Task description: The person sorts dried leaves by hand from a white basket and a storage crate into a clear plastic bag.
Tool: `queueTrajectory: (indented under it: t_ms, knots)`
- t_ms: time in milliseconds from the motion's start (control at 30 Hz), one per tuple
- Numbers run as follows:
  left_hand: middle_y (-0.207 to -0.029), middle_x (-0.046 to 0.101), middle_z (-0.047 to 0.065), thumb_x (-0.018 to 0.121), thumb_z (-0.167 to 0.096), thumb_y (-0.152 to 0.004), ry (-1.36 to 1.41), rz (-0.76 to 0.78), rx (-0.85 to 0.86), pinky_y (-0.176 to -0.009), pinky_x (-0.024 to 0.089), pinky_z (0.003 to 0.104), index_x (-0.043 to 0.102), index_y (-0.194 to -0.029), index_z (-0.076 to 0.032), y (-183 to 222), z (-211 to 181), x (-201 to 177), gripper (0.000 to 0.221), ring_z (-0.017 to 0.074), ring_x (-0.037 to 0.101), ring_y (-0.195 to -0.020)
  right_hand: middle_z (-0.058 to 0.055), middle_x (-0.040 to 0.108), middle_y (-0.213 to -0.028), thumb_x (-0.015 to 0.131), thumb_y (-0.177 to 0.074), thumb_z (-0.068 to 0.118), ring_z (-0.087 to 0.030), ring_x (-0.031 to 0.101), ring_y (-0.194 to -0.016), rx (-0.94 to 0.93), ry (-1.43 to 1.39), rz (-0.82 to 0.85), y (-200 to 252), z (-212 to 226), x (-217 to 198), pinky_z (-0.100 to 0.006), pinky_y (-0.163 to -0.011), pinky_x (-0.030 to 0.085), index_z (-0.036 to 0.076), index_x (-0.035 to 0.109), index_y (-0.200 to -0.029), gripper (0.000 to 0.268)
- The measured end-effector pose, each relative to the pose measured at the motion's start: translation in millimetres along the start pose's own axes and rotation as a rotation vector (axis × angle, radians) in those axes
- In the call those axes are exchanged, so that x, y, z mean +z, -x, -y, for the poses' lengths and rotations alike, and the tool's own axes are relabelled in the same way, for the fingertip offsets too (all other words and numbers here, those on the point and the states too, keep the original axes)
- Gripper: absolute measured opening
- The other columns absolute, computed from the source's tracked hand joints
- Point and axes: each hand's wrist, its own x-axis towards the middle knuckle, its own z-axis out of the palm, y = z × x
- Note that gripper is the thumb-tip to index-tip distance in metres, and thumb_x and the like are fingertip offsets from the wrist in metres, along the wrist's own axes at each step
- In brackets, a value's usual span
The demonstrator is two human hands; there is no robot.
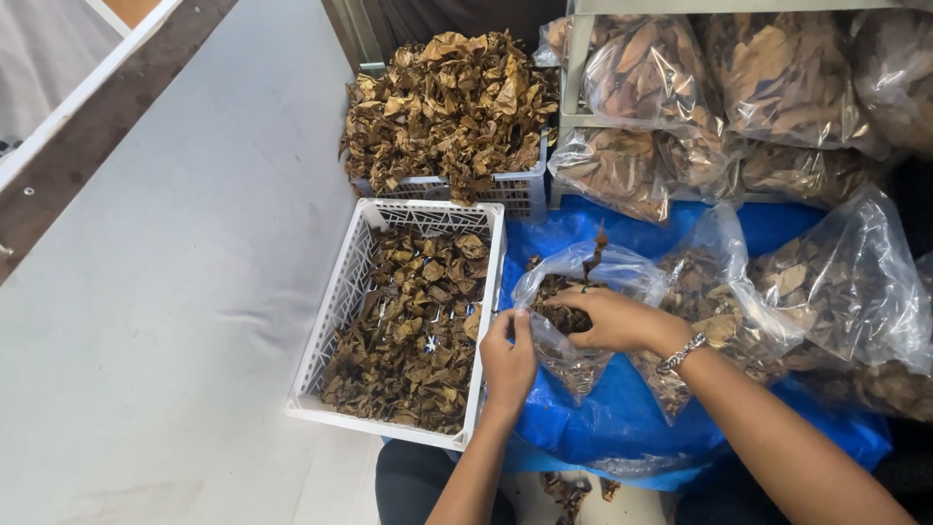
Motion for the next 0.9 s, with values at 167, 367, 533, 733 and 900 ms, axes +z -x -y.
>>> queueTrajectory:
  t_ms: [167, 367, 533, 733, 900]
  knots:
    - [-0.081, 0.073, 0.011, 0.053, -0.03, -0.103, -0.005, -0.004, 0.03, -0.081, 0.054, 0.039, 0.074, -0.097, -0.011, 0, 1, -4, 0.03, 0.0263, 0.07, -0.086, -0.015, 0.053, -0.152, 0.073, -0.087, 0.027, -0.041, 0.052, -0.138, 0.006, 0.035, -0.07, 18, 4, -15, -0.054, -0.111, 0.048, 0.011, 0.058, -0.143, 0.06]
    - [-0.086, 0.073, 0.015, 0.054, -0.031, -0.103, -0.015, 0.005, 0.063, -0.084, 0.054, 0.042, 0.073, -0.1, -0.009, 0, 3, -6, 0.029, 0.0312, 0.071, -0.091, -0.006, 0.067, -0.137, 0.061, -0.096, 0.028, -0.032, 0.065, -0.123, 0.063, 0.199, -0.256, 6, -19, -10, -0.044, -0.097, 0.057, 0.019, 0.07, -0.131, 0.037]
    - [-0.091, 0.073, 0.016, 0.053, -0.032, -0.103, -0.02, 0.031, 0.067, -0.086, 0.054, 0.042, 0.072, -0.106, -0.008, 0, 2, -4, 0.031, 0.0321, 0.07, -0.095, -0.013, 0.066, -0.136, 0.057, -0.097, 0.015, -0.035, 0.066, -0.123, 0.088, 0.266, -0.251, -16, -51, 1, -0.044, -0.095, 0.058, 0.013, 0.067, -0.133, 0.037]
    - [-0.096, 0.073, 0.014, 0.051, -0.033, -0.104, -0.05, 0.069, 0.048, -0.089, 0.054, 0.041, 0.072, -0.108, -0.008, 3, 0, -2, 0.032, 0.0308, 0.07, -0.099, -0.013, 0.07, -0.13, 0.063, -0.094, 0.014, -0.033, 0.067, -0.12, 0.053, 0.294, -0.25, -26, -58, 16, -0.044, -0.096, 0.055, 0.012, 0.07, -0.129, 0.036]
    - [-0.089, 0.071, 0.013, 0.053, -0.031, -0.103, -0.033, 0.057, 0.092, -0.085, 0.055, 0.041, 0.072, -0.105, -0.008, 5, 4, -1, 0.03, 0.0292, 0.069, -0.092, -0.005, 0.07, -0.121, 0.07, -0.088, 0.028, -0.029, 0.067, -0.112, 0.103, 0.497, -0.65, -25, -78, 19, -0.042, -0.094, 0.054, 0.022, 0.074, -0.122, 0.034]
